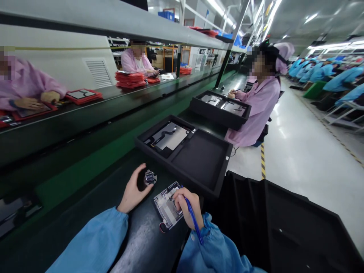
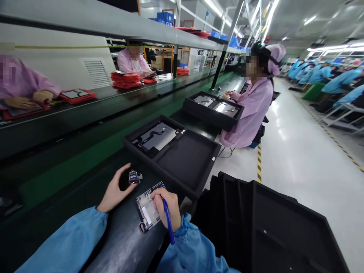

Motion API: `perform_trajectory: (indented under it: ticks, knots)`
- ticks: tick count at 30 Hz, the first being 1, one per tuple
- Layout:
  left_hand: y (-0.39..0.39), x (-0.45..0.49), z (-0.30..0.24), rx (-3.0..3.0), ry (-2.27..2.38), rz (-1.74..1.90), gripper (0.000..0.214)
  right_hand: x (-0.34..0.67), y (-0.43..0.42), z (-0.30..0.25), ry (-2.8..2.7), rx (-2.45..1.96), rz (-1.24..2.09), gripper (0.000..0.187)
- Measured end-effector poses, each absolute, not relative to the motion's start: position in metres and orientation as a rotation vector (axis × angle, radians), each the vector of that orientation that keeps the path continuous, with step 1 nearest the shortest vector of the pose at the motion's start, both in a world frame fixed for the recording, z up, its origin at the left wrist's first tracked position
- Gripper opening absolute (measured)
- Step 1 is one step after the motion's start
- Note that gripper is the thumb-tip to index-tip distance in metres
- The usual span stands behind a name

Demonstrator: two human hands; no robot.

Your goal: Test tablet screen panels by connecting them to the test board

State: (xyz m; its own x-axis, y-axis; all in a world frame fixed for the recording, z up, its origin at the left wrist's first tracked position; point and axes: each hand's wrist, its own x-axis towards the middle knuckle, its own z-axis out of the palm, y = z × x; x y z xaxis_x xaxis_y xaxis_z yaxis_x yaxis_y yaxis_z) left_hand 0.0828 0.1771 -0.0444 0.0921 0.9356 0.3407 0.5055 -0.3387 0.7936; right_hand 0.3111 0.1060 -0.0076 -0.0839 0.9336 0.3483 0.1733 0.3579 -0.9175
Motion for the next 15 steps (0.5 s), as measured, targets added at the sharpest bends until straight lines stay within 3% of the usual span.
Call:
perform_trajectory:
  ticks: [3,5,9,15]
  knots:
    - [0.185,0.084,-0.011,1.936,1.483,1.46,0.054,0.319,0.099,-0.036,-1.469,-1.204,0.862,0.027]
    - [0.206,0.092,0.017,2.059,1.551,1.461,0.046,0.318,0.098,-0.046,-1.438,-1.282,0.878,0.025]
    - [0.285,0.121,0.058,2.386,1.694,0.626,0.046,0.315,0.099,-0.048,-1.421,-1.331,0.929,0.021]
    - [0.375,0.127,0.052,2.211,1.927,0.127,0.041,0.317,0.097,-0.048,-1.391,-1.317,0.956,0.022]
